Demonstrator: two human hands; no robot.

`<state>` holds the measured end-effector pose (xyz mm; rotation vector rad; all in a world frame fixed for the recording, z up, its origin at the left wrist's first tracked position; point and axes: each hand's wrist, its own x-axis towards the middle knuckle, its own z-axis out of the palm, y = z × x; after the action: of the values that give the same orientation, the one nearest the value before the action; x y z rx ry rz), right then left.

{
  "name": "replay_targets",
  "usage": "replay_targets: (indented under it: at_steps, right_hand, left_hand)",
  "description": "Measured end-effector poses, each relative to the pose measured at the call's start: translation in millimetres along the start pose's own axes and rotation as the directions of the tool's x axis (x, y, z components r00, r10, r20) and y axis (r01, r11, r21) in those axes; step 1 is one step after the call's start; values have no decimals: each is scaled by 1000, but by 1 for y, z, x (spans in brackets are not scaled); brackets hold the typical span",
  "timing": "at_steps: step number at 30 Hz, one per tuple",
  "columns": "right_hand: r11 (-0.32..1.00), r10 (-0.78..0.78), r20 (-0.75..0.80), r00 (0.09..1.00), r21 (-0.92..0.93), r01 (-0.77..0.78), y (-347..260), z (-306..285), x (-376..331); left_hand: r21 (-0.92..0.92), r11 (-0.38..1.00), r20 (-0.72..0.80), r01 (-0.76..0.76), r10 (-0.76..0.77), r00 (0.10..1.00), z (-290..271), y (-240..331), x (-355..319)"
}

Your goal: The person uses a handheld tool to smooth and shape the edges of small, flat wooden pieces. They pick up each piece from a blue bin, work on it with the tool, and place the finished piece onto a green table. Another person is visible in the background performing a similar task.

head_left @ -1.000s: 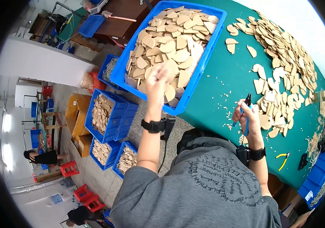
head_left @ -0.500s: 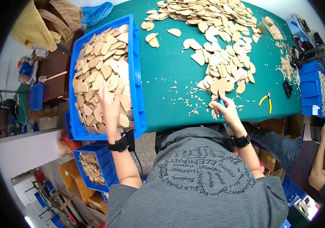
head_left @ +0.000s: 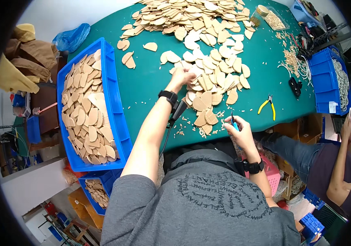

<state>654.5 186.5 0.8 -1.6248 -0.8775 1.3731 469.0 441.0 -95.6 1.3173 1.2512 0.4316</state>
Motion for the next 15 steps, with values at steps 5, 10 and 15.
replay_targets:
  at_steps: [5,10,15]
  right_hand:
    - [1000,5,-2,1000,27,-5,-6,-24,13]
    - [976,-72,219,973,-185,114,-40,-11,36]
    - [930,-232,366,901,-189,316,-73,19,39]
  left_hand:
    - [-633,742,203,222,-118,972,-15,6,-71]
    - [-751,653,142,99,14,990,1,41,-158]
    - [-694,715,-126,-84,-5,992,15,65,-212]
